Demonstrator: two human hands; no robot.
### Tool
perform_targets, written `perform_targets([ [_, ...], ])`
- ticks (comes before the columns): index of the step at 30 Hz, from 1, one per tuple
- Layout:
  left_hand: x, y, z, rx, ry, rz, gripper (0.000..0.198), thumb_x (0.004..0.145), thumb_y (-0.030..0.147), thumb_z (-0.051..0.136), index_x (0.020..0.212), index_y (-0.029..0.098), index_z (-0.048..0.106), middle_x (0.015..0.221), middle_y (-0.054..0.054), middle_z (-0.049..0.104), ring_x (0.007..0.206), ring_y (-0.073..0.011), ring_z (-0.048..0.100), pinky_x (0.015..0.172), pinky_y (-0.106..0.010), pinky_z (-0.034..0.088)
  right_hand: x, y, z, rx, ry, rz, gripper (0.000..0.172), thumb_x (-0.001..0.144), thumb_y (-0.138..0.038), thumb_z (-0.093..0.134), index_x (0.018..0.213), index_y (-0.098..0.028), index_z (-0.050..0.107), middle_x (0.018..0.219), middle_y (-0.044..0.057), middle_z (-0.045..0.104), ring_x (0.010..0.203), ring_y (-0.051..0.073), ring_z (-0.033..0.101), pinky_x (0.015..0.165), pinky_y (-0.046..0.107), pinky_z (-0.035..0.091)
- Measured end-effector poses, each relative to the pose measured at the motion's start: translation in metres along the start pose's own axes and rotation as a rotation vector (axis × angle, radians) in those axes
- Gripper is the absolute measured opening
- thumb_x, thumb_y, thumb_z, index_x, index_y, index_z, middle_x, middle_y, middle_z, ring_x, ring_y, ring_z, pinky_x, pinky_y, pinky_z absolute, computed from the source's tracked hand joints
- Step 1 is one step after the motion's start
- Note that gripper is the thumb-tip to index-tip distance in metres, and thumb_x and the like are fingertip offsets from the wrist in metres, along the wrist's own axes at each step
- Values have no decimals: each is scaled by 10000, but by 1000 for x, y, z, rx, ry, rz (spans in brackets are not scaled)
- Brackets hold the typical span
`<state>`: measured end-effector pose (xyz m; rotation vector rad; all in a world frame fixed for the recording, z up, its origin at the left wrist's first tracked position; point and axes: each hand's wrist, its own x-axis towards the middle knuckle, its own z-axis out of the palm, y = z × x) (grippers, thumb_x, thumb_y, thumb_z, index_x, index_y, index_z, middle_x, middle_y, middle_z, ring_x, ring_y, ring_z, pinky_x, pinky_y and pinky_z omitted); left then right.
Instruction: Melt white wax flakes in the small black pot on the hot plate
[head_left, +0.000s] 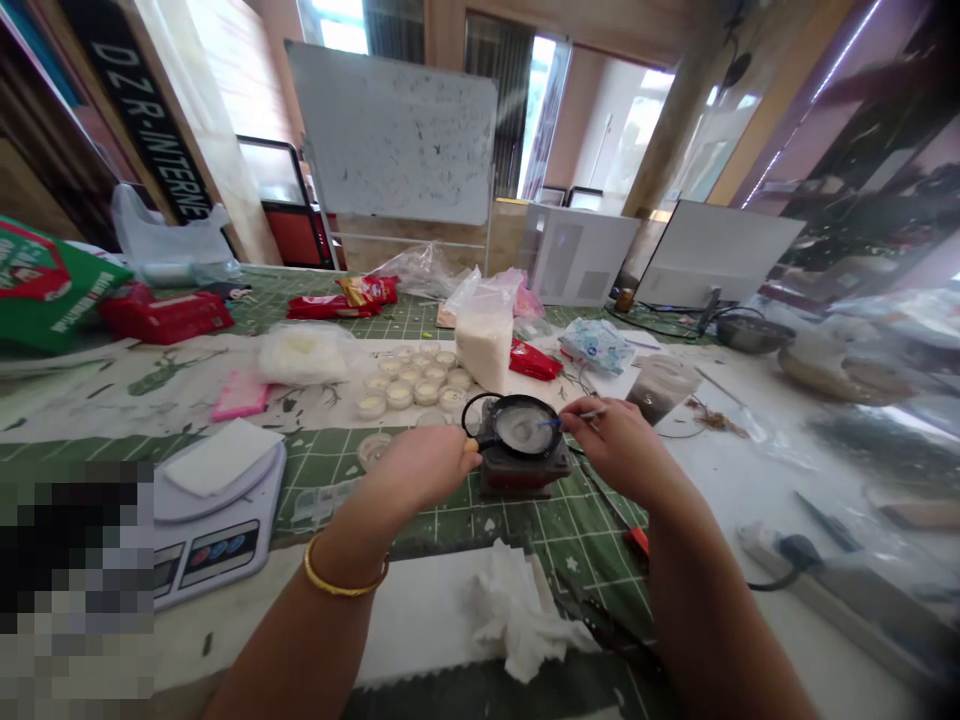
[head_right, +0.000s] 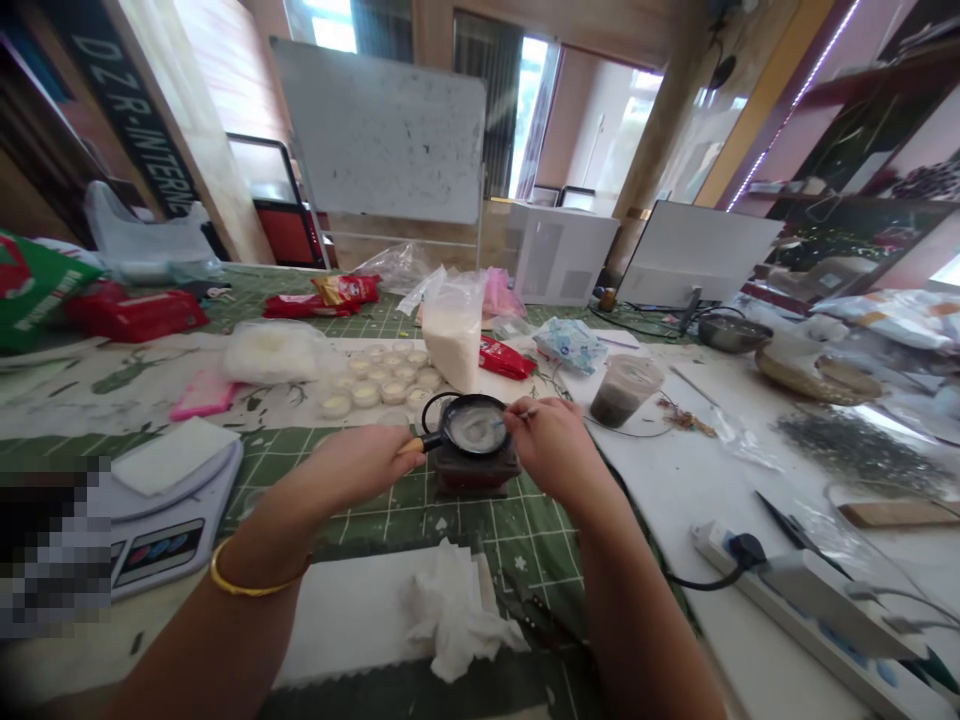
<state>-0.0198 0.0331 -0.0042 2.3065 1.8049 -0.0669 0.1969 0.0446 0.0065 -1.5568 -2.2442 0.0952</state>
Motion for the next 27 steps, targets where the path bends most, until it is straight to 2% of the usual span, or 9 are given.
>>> perform_targets([
  [4, 0, 0, 0, -4, -4, 19, 341, 855, 400, 340, 767, 202, 604, 804, -70, 654, 700, -220, 590, 591, -312, 419, -2, -3, 2, 125, -39, -107, 207, 859, -310, 452, 869, -237, 645, 883, 22, 689, 893, 189, 601, 823, 308, 391],
  [9, -1, 0, 0, -8, 6, -12, 353, 852, 430, 346, 791, 199, 606, 812, -76, 653, 703, -225, 591, 596, -316, 425, 2, -4, 4, 27, -10, 0, 216, 856, -263, 444, 862, -188, 646, 828, 57, 692, 887, 215, 601, 853, 357, 367],
  [14, -1, 0, -1, -8, -13, 9, 347, 858, 405, 339, 777, 204, 610, 803, -71, 653, 689, -213, 585, 602, -315, 423, -2, -2, -1, 150, -62, -86, 210, 859, -312, 446, 875, -234, 641, 872, 11, 689, 868, 180, 607, 818, 302, 389],
  [19, -1, 1, -2, -10, -4, -15, 349, 848, 426, 349, 779, 200, 605, 819, -76, 653, 707, -223, 588, 585, -310, 413, -1, 2, -3, 49, -24, -12, 219, 857, -291, 440, 842, -203, 640, 831, 37, 694, 874, 211, 604, 857, 353, 362],
  [23, -1, 0, -1, -16, -11, 5, 350, 853, 408, 338, 768, 199, 605, 796, -74, 650, 691, -212, 583, 591, -309, 413, -1, 0, -2, 164, -80, -94, 209, 859, -311, 445, 876, -239, 640, 856, 6, 691, 849, 179, 611, 829, 314, 388],
  [27, -2, 0, -1, -23, 11, -5, 342, 844, 420, 346, 770, 204, 600, 808, -71, 651, 703, -225, 588, 581, -312, 410, 2, 1, 0, 40, -16, -23, 218, 858, -276, 437, 870, -205, 643, 821, 35, 694, 869, 212, 604, 897, 385, 338],
])
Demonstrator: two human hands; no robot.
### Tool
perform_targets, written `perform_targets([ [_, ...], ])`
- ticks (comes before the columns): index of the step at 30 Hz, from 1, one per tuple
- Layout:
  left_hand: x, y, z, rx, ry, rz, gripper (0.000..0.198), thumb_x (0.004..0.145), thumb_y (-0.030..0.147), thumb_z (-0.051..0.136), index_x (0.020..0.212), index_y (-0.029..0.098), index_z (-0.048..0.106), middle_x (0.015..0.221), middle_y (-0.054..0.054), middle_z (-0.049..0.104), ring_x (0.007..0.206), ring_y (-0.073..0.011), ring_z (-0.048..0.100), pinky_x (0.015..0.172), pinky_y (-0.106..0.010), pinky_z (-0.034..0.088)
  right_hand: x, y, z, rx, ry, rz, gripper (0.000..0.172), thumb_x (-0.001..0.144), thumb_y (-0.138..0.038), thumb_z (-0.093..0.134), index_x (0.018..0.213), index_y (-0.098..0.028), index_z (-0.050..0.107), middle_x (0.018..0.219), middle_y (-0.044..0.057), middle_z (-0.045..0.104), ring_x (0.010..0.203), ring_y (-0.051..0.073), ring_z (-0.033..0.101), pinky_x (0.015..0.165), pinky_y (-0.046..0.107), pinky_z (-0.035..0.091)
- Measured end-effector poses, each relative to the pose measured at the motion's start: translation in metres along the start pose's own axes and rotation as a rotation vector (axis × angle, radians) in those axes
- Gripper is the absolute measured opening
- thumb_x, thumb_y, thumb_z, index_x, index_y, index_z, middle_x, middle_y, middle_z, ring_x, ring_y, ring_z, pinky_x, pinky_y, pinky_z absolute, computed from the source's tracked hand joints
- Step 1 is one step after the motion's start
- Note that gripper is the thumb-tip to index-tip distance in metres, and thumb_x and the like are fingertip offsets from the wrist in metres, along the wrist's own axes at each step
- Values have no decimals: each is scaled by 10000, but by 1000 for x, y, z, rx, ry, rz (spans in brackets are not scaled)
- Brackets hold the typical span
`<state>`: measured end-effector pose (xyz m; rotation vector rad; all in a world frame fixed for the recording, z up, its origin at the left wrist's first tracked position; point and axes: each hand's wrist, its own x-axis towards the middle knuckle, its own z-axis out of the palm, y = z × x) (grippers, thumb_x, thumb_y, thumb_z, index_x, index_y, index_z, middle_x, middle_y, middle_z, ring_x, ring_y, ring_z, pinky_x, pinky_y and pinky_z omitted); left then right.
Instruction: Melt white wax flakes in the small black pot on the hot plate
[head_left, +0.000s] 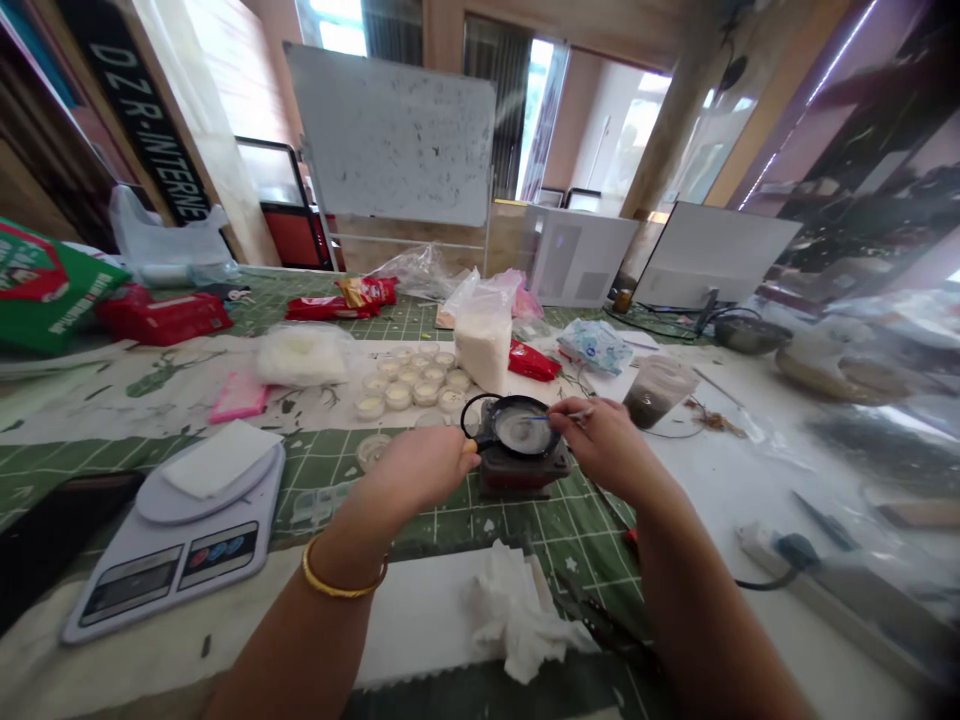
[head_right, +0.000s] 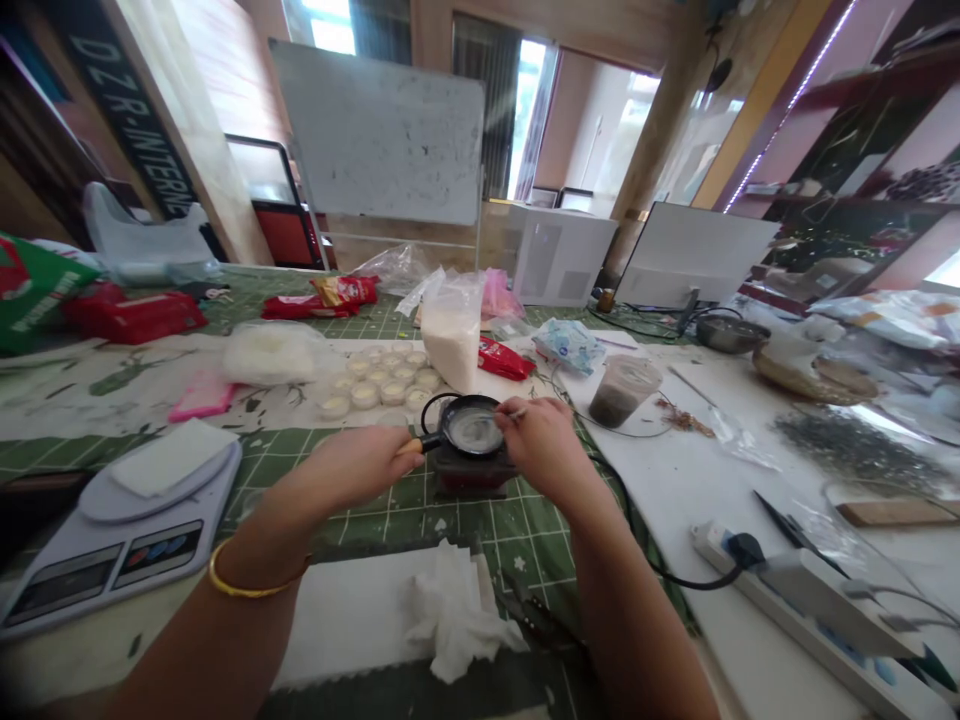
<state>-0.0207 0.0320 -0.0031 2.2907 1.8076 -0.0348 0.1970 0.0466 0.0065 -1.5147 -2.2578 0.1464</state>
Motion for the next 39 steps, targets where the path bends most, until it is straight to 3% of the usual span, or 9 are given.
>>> perform_targets([
  [6, 1, 1, -1, 9, -11, 8, 338, 846, 405, 339, 756, 202, 594, 792, -68, 648, 689, -222, 587, 580, -316, 407, -1, 1, -1, 113, -46, -88, 211, 861, -296, 441, 872, -229, 641, 861, 14, 693, 865, 180, 606, 856, 325, 373],
  [11, 0, 1, -1, 11, -24, -8, 352, 847, 428, 346, 792, 198, 607, 825, -80, 650, 721, -224, 590, 594, -309, 414, -1, 2, -2, -9, -4, 6, 214, 860, -283, 441, 834, -207, 639, 833, 26, 696, 880, 205, 596, 904, 379, 324],
  [15, 0, 0, -1, 17, -26, 13, 355, 857, 408, 332, 790, 199, 611, 814, -75, 653, 706, -210, 587, 603, -303, 416, -4, -1, -2, 82, -44, -96, 219, 866, -305, 434, 844, -235, 641, 867, 2, 692, 875, 178, 595, 882, 337, 345],
  [19, 0, 0, -1, 14, -19, -1, 365, 853, 424, 346, 797, 186, 617, 833, -86, 657, 730, -213, 594, 604, -295, 415, 0, 0, 0, -2, 5, -3, 227, 858, -276, 427, 857, -200, 641, 830, 36, 697, 877, 206, 599, 907, 386, 321],
  [24, 0, 1, -2, 16, -24, 14, 356, 859, 405, 337, 794, 195, 617, 819, -82, 657, 714, -219, 593, 612, -315, 427, 1, 1, -2, 113, -41, -75, 219, 855, -296, 437, 828, -224, 642, 839, 13, 696, 830, 179, 609, 816, 314, 387],
  [27, 0, 1, -2, 14, -17, 7, 350, 855, 411, 339, 795, 201, 612, 826, -81, 656, 722, -232, 595, 609, -329, 432, 3, 1, -1, 107, -14, -13, 217, 851, -279, 437, 851, -207, 641, 819, 25, 698, 829, 190, 613, 781, 313, 400],
  [30, 1, 1, -1, 14, -14, 6, 343, 850, 413, 346, 794, 201, 608, 839, -85, 656, 735, -241, 598, 609, -334, 434, 3, 3, -2, 62, -12, 26, 235, 851, -279, 430, 790, -201, 643, 821, 32, 699, 828, 199, 615, 793, 329, 395],
  [34, 1, -1, 1, 15, -1, 20, 347, 851, 406, 336, 766, 197, 599, 804, -78, 654, 711, -233, 597, 600, -328, 426, 1, 1, -1, 146, -50, -76, 216, 857, -294, 434, 837, -224, 638, 839, 16, 696, 847, 184, 614, 817, 317, 395],
  [39, 0, 0, 0, 15, -8, 2, 352, 848, 427, 342, 781, 195, 598, 826, -85, 655, 722, -242, 601, 590, -326, 426, 1, 1, 0, 26, 3, 13, 209, 852, -272, 438, 836, -206, 636, 829, 33, 696, 867, 208, 608, 872, 369, 358],
])
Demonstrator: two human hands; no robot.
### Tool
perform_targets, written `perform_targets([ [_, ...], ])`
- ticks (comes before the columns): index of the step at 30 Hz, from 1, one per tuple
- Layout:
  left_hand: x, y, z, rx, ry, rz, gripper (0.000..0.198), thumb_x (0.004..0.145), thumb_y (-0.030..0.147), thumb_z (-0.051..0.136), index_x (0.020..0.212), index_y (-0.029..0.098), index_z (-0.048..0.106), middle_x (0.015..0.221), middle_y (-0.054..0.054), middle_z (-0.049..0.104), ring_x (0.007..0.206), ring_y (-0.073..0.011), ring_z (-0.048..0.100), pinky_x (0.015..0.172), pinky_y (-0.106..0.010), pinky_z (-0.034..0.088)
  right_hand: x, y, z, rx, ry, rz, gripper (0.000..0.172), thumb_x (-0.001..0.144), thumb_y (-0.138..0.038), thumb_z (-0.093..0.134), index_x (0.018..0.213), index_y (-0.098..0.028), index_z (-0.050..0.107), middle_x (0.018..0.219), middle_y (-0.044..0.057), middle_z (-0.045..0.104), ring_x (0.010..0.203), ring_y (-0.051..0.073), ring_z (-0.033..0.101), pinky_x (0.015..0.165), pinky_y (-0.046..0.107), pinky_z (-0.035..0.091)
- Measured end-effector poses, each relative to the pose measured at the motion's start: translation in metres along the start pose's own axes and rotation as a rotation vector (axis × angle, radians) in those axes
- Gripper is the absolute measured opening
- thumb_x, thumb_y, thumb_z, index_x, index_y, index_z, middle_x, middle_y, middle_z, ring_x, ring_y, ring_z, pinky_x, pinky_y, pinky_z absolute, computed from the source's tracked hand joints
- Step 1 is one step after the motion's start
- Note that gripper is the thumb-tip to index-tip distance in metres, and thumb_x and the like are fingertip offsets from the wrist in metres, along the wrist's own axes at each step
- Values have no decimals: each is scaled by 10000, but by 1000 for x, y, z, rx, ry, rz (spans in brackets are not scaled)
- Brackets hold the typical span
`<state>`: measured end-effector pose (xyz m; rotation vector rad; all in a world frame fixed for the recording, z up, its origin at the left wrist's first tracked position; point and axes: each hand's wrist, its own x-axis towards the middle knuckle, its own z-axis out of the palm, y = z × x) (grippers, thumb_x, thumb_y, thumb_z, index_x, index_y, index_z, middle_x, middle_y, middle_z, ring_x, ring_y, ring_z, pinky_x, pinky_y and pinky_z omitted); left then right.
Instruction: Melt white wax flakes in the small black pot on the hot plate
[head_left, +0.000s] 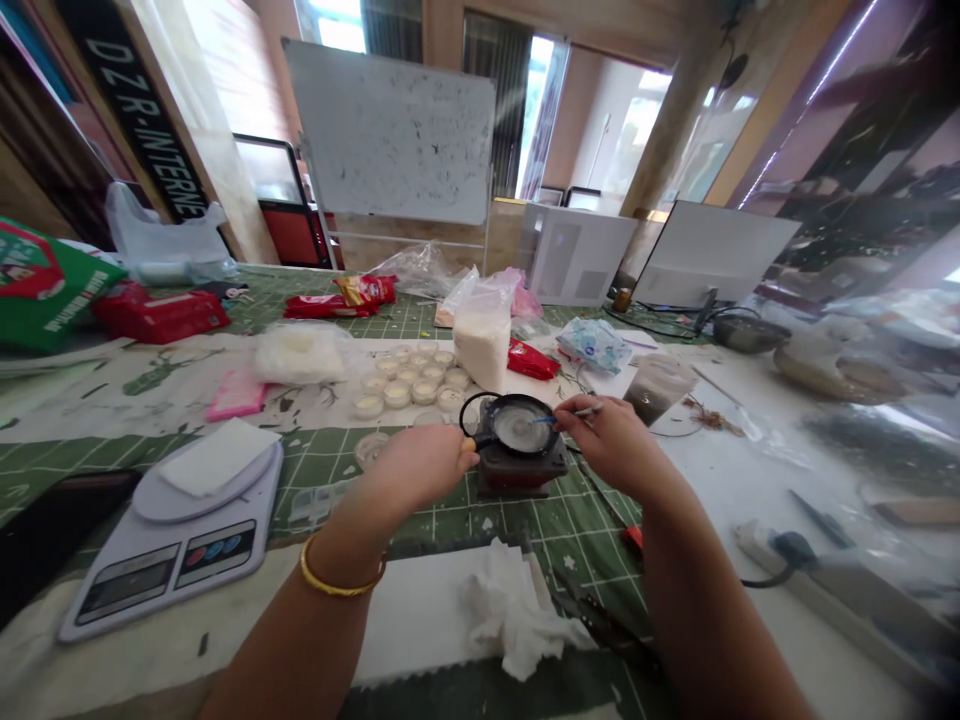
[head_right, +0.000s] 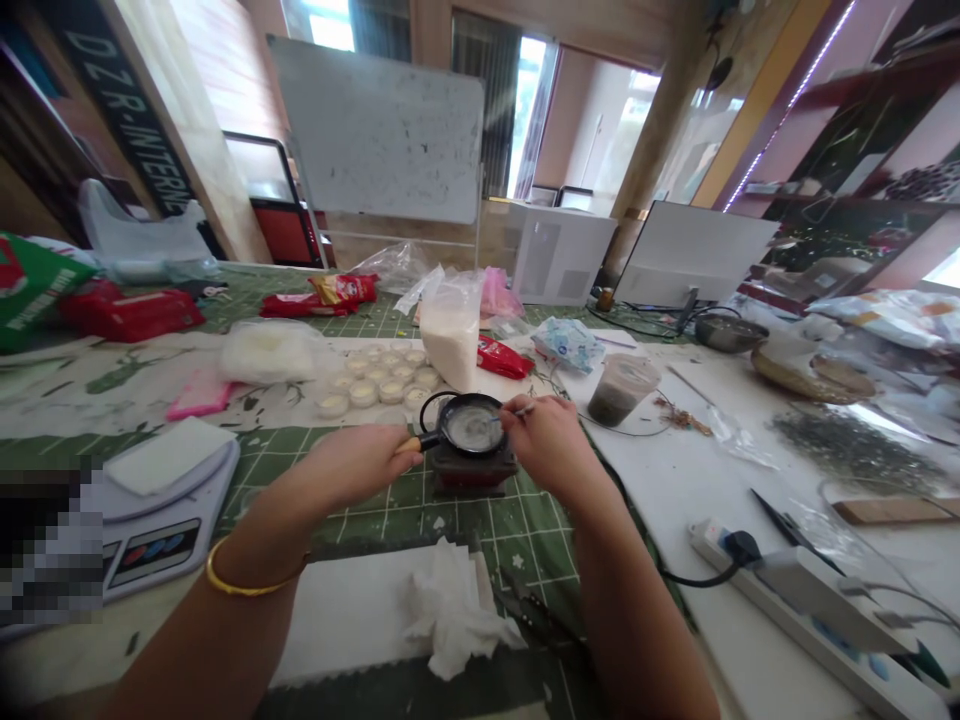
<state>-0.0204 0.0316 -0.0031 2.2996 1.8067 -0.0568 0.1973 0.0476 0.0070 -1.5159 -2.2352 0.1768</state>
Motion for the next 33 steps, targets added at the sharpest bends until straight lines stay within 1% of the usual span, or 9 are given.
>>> perform_targets([
  [4, 0, 1, -2, -7, -20, 8, 346, 853, 408, 343, 777, 200, 608, 812, -79, 656, 714, -232, 598, 607, -330, 434, -2, 1, -3, 85, -49, -82, 208, 855, -303, 442, 837, -232, 637, 838, 11, 692, 837, 184, 610, 834, 325, 384],
  [9, 0, 0, -2, -19, -16, -13, 358, 852, 419, 348, 807, 191, 620, 858, -88, 658, 746, -223, 599, 618, -308, 431, 0, 2, -3, 3, -9, -3, 219, 850, -283, 437, 828, -205, 640, 823, 34, 696, 861, 206, 607, 850, 357, 366],
  [14, 1, -1, -2, -27, -29, -20, 346, 850, 415, 356, 810, 194, 620, 855, -83, 656, 743, -214, 595, 620, -303, 424, 0, -1, 1, 81, -50, -91, 209, 862, -298, 442, 879, -228, 638, 872, 11, 691, 887, 177, 597, 881, 335, 359],
  [18, 2, -1, -2, -46, -37, -44, 350, 840, 434, 370, 802, 183, 611, 854, -84, 655, 753, -221, 604, 591, -291, 403, 0, 0, 0, -4, -6, -2, 223, 861, -286, 434, 861, -200, 640, 834, 36, 692, 884, 199, 599, 915, 385, 330],
  [23, 2, -1, -3, -46, -57, -28, 343, 843, 427, 373, 788, 180, 603, 846, -81, 659, 767, -226, 609, 583, -292, 389, 0, 2, -1, 113, -70, -99, 224, 865, -303, 434, 899, -230, 642, 873, 16, 691, 881, 176, 601, 868, 333, 375],
  [25, 1, -1, -3, -52, -45, -48, 347, 844, 437, 372, 818, 179, 603, 862, -86, 658, 777, -233, 609, 589, -297, 392, 1, 2, 1, 78, -46, -59, 226, 866, -283, 427, 918, -214, 636, 872, 29, 694, 889, 188, 601, 887, 357, 358],
  [28, 1, -1, -2, -49, -39, -53, 352, 845, 443, 370, 835, 181, 605, 880, -91, 655, 787, -243, 608, 596, -303, 400, 2, 2, 1, 22, -28, 5, 226, 865, -286, 423, 865, -203, 634, 856, 36, 691, 897, 205, 595, 901, 381, 339],
  [31, 2, -3, -1, -46, -37, -28, 344, 850, 432, 366, 802, 187, 602, 862, -82, 656, 774, -240, 607, 604, -307, 411, 0, 1, -1, 96, -79, -64, 223, 869, -312, 427, 870, -229, 633, 863, 13, 683, 890, 185, 595, 876, 342, 363],
  [33, 2, -4, -1, -49, -29, -30, 339, 849, 435, 369, 807, 190, 599, 855, -80, 657, 766, -242, 607, 608, -313, 419, -1, -1, -1, 101, -72, -73, 219, 869, -301, 428, 890, -226, 633, 867, 16, 683, 887, 182, 596, 876, 341, 362],
])
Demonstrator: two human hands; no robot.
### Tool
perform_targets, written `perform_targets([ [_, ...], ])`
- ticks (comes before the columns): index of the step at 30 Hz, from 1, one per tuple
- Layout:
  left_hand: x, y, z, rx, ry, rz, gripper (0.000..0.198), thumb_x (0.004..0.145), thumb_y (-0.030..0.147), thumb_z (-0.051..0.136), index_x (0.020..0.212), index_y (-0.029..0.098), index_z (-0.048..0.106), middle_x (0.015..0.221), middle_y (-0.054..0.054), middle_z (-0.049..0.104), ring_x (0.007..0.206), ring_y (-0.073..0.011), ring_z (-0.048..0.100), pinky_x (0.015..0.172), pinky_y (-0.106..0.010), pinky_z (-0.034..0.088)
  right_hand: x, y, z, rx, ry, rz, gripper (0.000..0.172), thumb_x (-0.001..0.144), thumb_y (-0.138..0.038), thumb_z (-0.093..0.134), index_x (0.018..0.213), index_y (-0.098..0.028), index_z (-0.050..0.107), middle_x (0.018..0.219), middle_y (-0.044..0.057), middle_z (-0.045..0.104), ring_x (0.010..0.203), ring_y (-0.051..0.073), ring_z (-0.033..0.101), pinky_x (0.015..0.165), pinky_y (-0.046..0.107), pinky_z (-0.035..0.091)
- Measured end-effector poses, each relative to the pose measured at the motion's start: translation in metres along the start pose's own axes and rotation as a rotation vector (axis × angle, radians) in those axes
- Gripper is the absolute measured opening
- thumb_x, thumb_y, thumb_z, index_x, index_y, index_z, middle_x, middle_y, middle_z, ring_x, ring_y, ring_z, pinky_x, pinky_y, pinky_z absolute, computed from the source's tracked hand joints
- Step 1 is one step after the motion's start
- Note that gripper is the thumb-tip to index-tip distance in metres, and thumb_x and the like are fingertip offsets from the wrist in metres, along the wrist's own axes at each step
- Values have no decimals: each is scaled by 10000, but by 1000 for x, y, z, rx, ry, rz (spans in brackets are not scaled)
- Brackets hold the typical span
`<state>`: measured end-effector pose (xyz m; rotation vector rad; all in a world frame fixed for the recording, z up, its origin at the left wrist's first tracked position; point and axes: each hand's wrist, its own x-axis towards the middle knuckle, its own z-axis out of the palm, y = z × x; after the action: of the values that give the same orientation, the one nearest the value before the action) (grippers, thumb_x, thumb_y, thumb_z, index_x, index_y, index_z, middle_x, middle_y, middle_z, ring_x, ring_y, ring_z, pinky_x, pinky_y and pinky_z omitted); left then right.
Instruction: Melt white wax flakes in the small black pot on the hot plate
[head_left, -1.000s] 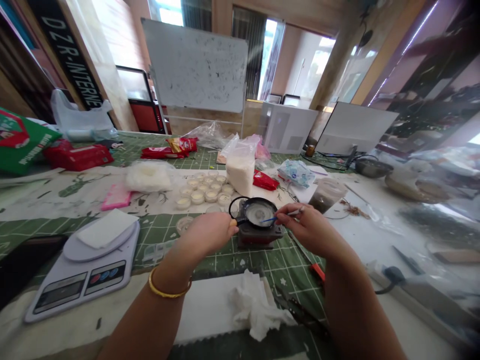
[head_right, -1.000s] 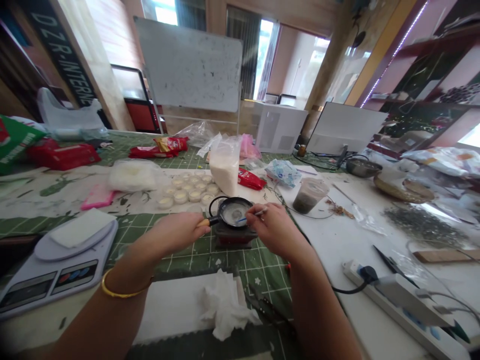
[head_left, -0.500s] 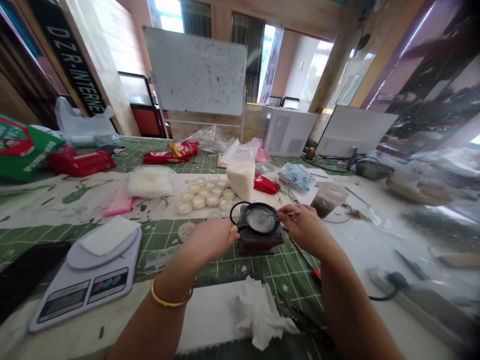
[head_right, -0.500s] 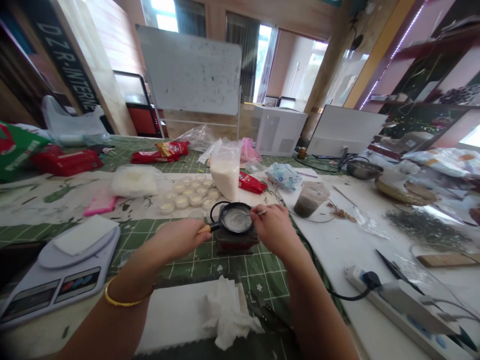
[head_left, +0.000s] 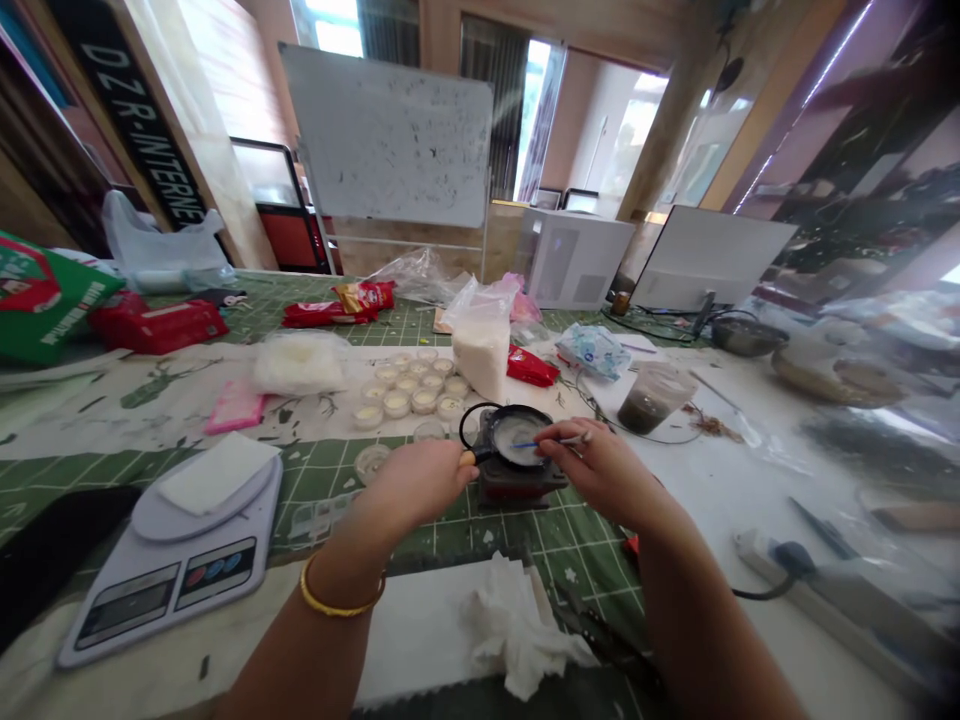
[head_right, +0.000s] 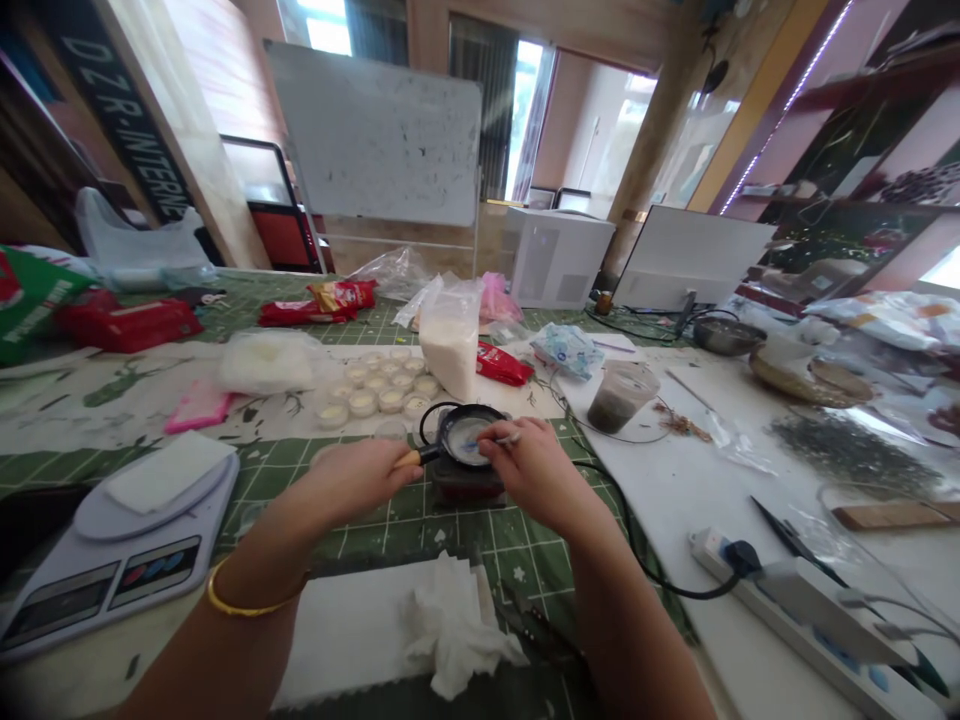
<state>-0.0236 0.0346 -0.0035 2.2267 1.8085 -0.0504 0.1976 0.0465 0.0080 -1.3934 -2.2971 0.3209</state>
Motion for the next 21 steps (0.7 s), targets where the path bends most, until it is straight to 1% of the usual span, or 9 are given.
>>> perform_targets([
  [2, 0, -1, 0, 0, 6, -11, 344, 846, 446, 371, 823, 190, 599, 865, -82, 656, 767, -248, 608, 606, -317, 423, 0, 0, 0, -50, 33, 45, 217, 865, -287, 430, 875, -209, 632, 864, 31, 685, 903, 198, 590, 896, 367, 342],
  [4, 0, -1, 1, 5, 2, -5, 347, 848, 441, 368, 817, 188, 603, 879, -84, 653, 771, -248, 607, 604, -315, 422, -1, 0, -1, -66, 35, 66, 219, 863, -298, 433, 848, -208, 632, 864, 34, 683, 911, 206, 586, 900, 375, 338],
  [8, 0, 0, 1, 0, -13, 7, 341, 848, 427, 361, 799, 187, 599, 860, -80, 654, 750, -223, 602, 605, -300, 414, -1, 1, -1, 18, -18, -2, 230, 871, -320, 421, 885, -233, 633, 878, 18, 679, 892, 186, 595, 855, 327, 376],
  [11, 0, 0, 0, -3, -14, -1, 351, 848, 446, 353, 818, 193, 595, 852, -76, 654, 744, -219, 597, 610, -300, 412, 1, 4, -1, -63, 33, 56, 231, 865, -292, 424, 874, -209, 639, 846, 33, 687, 885, 200, 597, 873, 351, 357],
  [13, 0, 1, 0, 6, -20, -6, 351, 846, 450, 354, 819, 197, 596, 863, -76, 653, 754, -223, 595, 616, -305, 413, 1, 6, -3, -95, 39, 85, 235, 862, -299, 427, 845, -207, 642, 844, 33, 689, 895, 208, 594, 881, 361, 348],
  [17, 1, 1, 0, 11, -28, 2, 336, 844, 432, 362, 803, 199, 600, 844, -72, 654, 750, -225, 594, 619, -310, 409, -1, 4, -3, -9, -14, 13, 231, 867, -328, 430, 878, -230, 639, 882, 10, 682, 886, 182, 595, 857, 326, 370],
  [19, 1, 2, 0, 4, -22, -5, 338, 842, 435, 366, 809, 197, 603, 843, -76, 654, 750, -228, 595, 618, -313, 408, -1, 3, -2, -46, 13, 29, 228, 869, -303, 428, 888, -216, 637, 865, 19, 685, 880, 188, 593, 889, 349, 347],
  [21, 1, 2, 1, 3, -8, -17, 341, 840, 443, 368, 818, 197, 603, 863, -81, 653, 762, -237, 597, 613, -318, 408, -1, 3, -2, -112, 47, 63, 228, 867, -284, 426, 856, -200, 638, 834, 30, 687, 880, 202, 591, 913, 379, 321],
])
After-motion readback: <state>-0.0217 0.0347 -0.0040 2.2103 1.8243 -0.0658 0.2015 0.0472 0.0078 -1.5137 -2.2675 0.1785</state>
